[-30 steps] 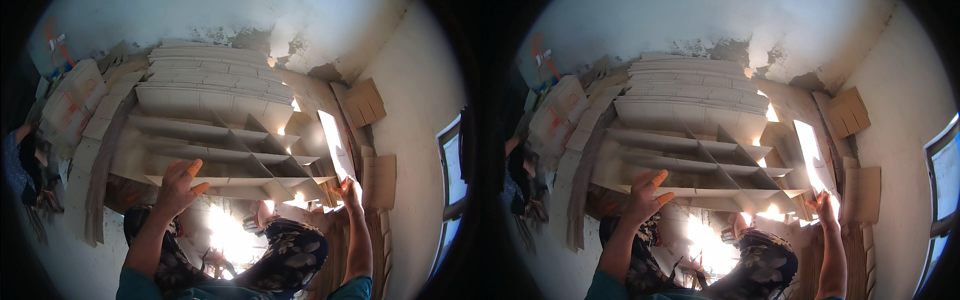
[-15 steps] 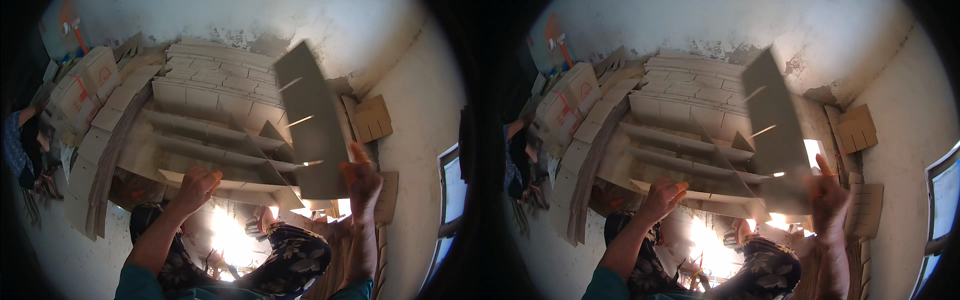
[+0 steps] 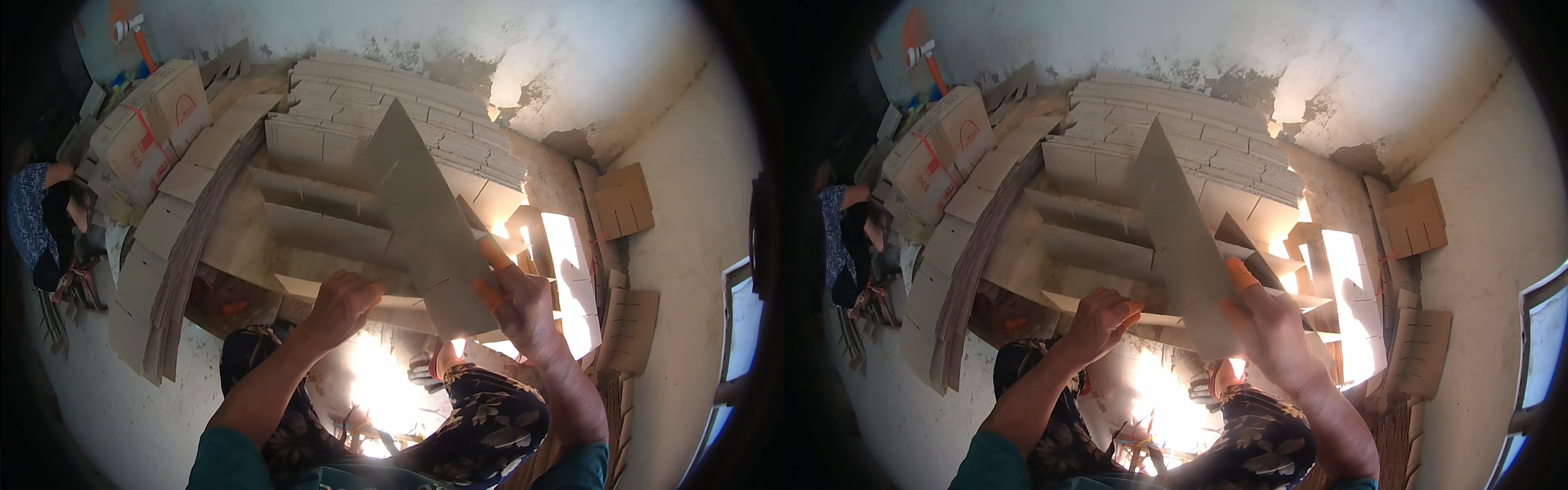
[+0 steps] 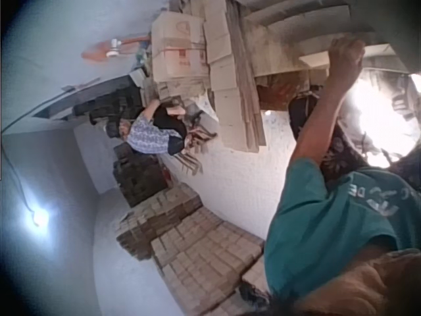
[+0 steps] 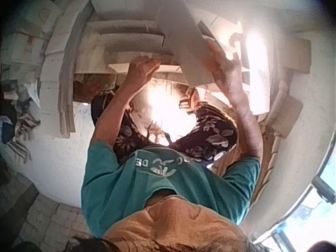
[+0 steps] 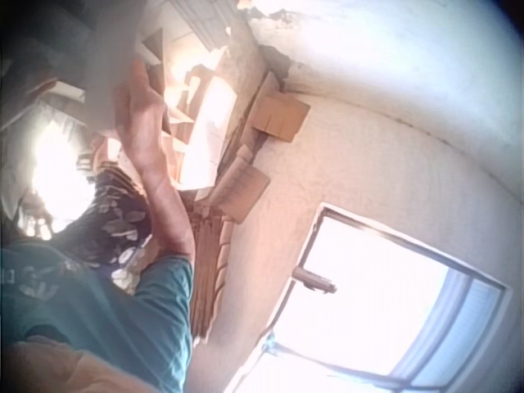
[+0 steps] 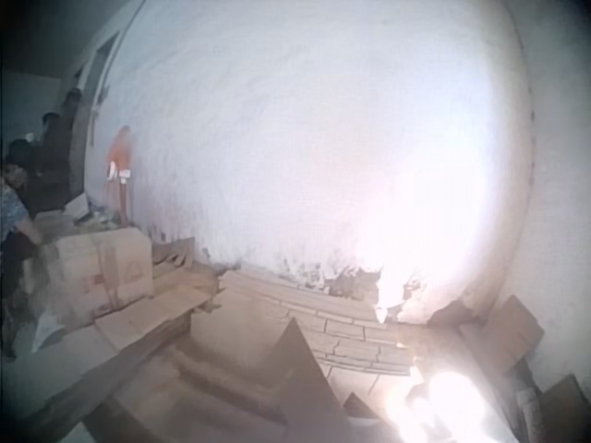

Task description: The person assembles flat cardboard pieces into box-like structures by folding and interlocking the flaps. The person handles each piece individually, aligning edges and securing the shape by hand.

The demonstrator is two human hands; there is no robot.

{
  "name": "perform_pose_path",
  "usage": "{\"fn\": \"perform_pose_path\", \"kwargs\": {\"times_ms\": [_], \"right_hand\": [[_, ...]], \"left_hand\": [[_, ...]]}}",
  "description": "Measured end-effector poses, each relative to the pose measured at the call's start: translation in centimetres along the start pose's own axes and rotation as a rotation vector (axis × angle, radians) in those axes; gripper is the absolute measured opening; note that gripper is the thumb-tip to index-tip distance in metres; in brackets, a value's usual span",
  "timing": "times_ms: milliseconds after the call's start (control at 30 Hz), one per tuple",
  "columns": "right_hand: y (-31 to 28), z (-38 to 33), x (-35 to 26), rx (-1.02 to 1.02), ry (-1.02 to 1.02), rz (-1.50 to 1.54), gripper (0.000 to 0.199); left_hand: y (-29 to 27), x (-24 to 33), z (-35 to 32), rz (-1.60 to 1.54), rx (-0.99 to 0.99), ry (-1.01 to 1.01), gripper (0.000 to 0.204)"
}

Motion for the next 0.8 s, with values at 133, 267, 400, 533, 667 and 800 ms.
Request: {"fn": "perform_pose_path", "kwargs": {"times_ms": [133,267,400,533,667,800], "right_hand": [[0.3,0.1,0.2,-0.011,-0.034,0.046,0.055],[0.1,-0.3,-0.3,0.004,-0.054,-0.009,0.058],[-0.1,-0.9,-0.5,0.035,-0.107,-0.009,0.058],[0.0,-1.4,-0.4,0.034,-0.074,-0.006,0.058],[0.8,-0.9,-0.5,-0.056,-0.129,0.038,0.059],[2.2,0.1,-1.1,-0.139,-0.134,0.070,0.055]], "left_hand": [[-0.2,0.0,0.4,-0.015,0.021,-0.001,0.017],[0.0,-0.5,0.1,-0.010,-0.006,-0.028,0.016],[0.3,-0.4,0.1,-0.030,-0.017,-0.036,0.016],[0.3,-0.4,0.1,-0.033,-0.006,-0.036,0.016],[0.3,-0.4,0.2,-0.035,-0.017,-0.049,0.016],[0.2,-0.4,0.3,-0.030,-0.010,-0.043,0.016]]}}
Point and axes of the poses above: each hand's wrist, its own z-axis towards the middle knuckle, its own y-axis out of the palm, x = y × z, the point moved 9 cm from there along z, towards the middle knuckle, and after that the axes turned 8 degrees about y, right-handed, at the moved point
